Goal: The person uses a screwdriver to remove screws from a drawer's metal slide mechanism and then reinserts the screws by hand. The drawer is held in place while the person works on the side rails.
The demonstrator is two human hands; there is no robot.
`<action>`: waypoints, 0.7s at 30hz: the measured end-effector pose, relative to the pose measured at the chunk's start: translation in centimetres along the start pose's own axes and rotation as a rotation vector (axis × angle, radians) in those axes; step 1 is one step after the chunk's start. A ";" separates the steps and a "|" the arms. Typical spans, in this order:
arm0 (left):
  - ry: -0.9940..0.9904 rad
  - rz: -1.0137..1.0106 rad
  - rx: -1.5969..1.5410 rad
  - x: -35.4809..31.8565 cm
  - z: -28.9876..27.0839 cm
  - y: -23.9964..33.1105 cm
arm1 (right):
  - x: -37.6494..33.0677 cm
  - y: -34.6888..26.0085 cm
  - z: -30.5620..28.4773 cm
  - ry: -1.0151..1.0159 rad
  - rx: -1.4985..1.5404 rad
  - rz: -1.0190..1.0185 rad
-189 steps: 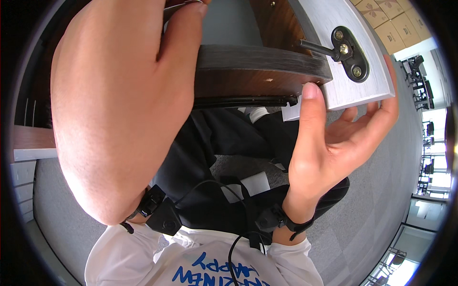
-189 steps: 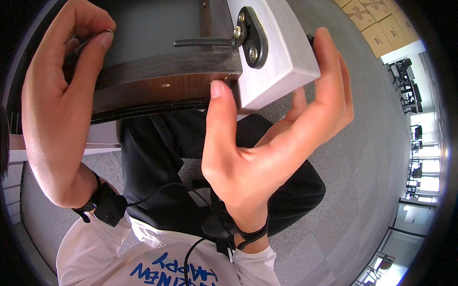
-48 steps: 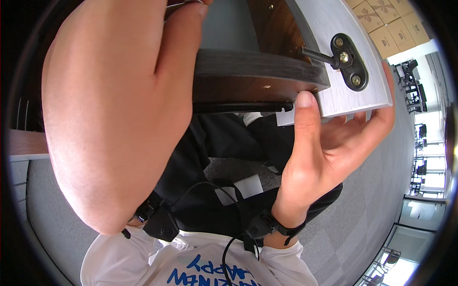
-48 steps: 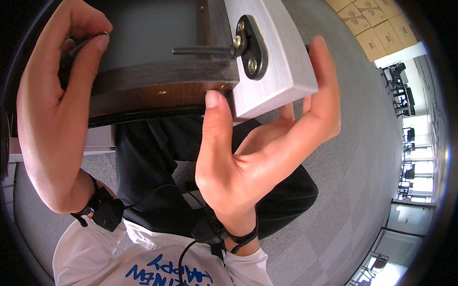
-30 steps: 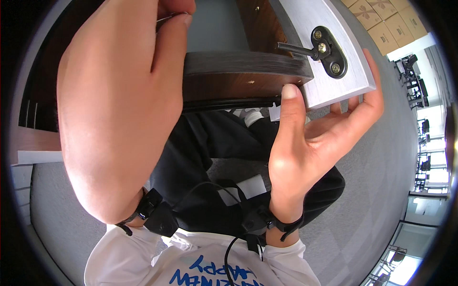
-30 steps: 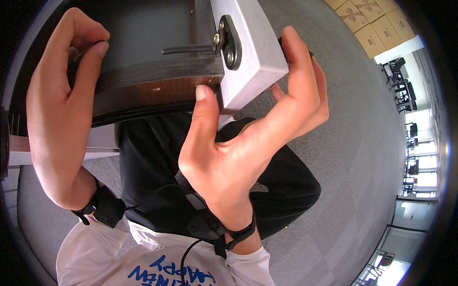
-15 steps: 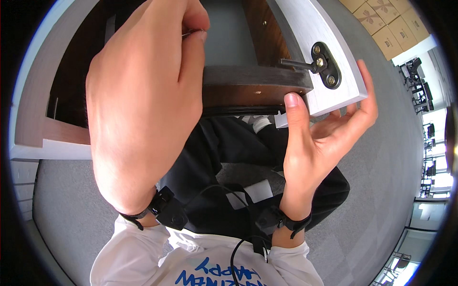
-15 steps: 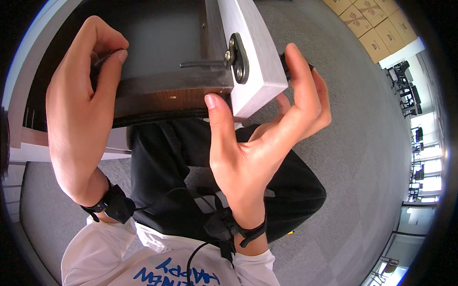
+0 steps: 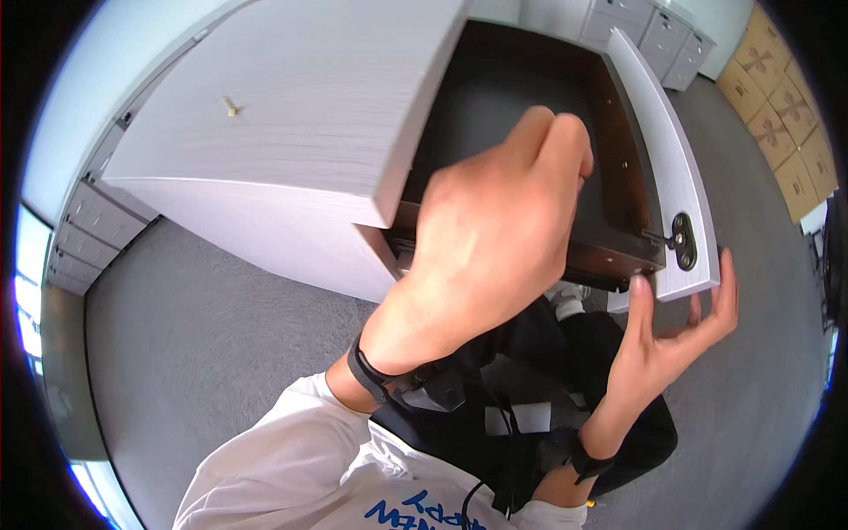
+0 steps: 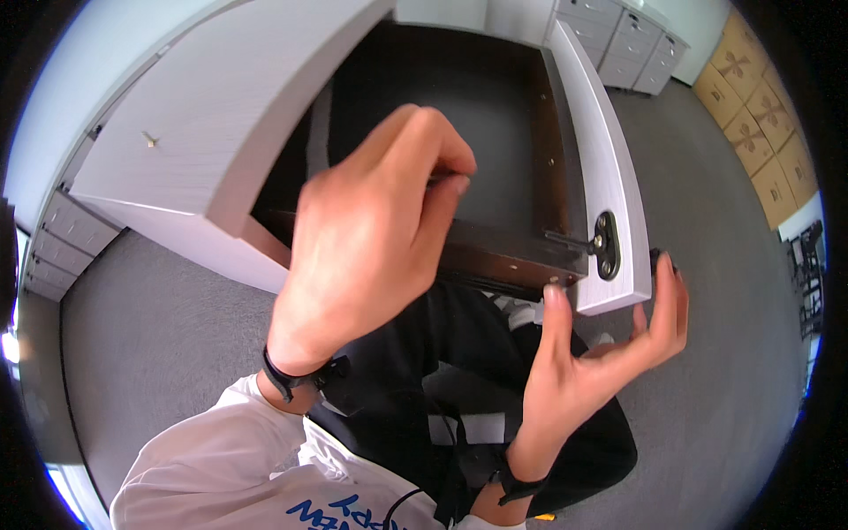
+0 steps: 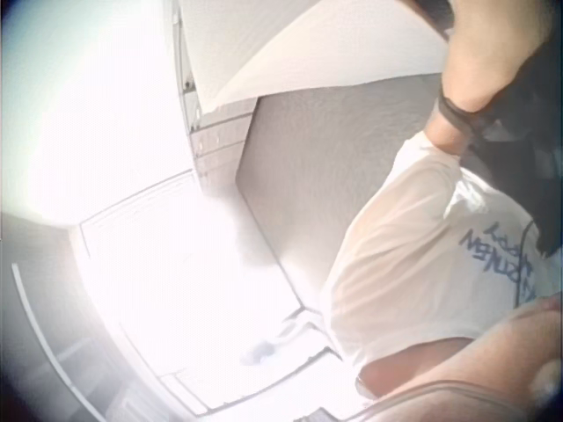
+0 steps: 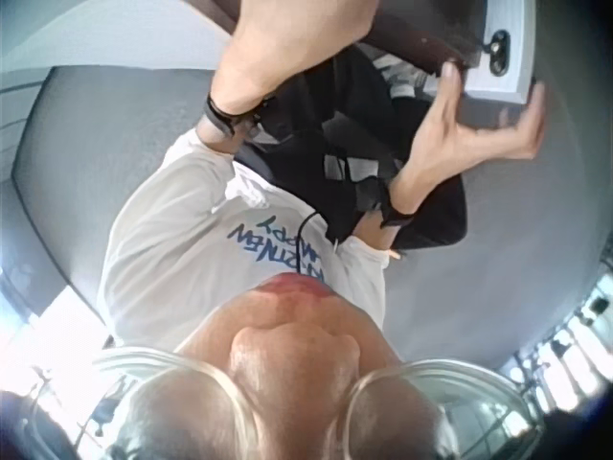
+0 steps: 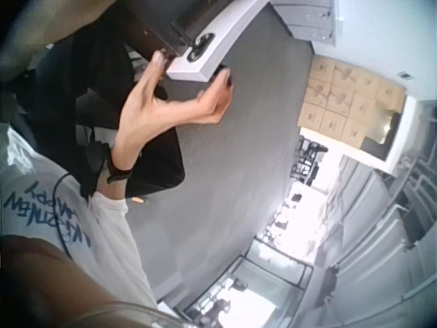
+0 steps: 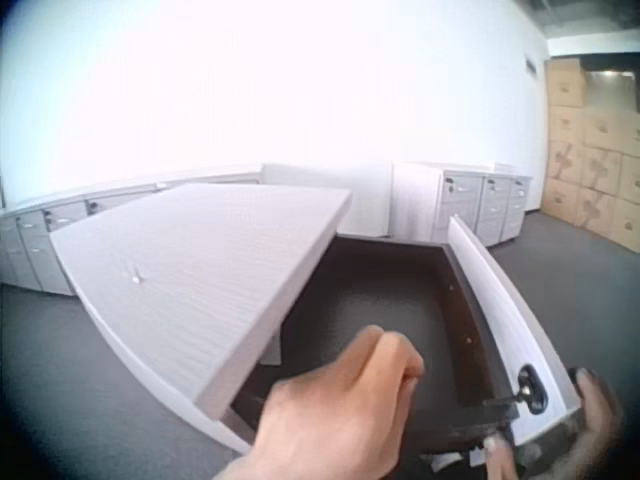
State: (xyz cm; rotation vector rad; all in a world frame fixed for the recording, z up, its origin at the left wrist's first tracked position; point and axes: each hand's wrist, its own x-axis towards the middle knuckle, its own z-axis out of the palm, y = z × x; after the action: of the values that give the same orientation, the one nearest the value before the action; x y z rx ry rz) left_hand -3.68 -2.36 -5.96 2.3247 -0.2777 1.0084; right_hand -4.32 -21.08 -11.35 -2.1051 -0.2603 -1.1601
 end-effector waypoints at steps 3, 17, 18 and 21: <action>0.101 0.132 -0.204 -0.9 -0.4 0.0 | -1.1 -0.1 -1.1 0.055 0.080 -0.057; -0.009 0.161 -0.590 -8.3 2.0 2.0 | -4.4 -1.1 -3.4 -0.149 0.414 -0.179; 0.000 0.170 -0.576 -8.6 2.4 1.9 | -4.6 -0.9 -3.0 -0.147 0.414 -0.167; 0.011 0.218 -0.517 -9.0 3.2 1.6 | -5.1 -0.3 -2.5 -0.159 0.434 -0.183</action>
State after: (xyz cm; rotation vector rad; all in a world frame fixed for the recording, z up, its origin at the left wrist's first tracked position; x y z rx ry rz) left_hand -8.62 -5.84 -13.51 1.8448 -0.7097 0.9173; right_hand -9.08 -21.74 -14.36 -1.8123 -0.7243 -0.9343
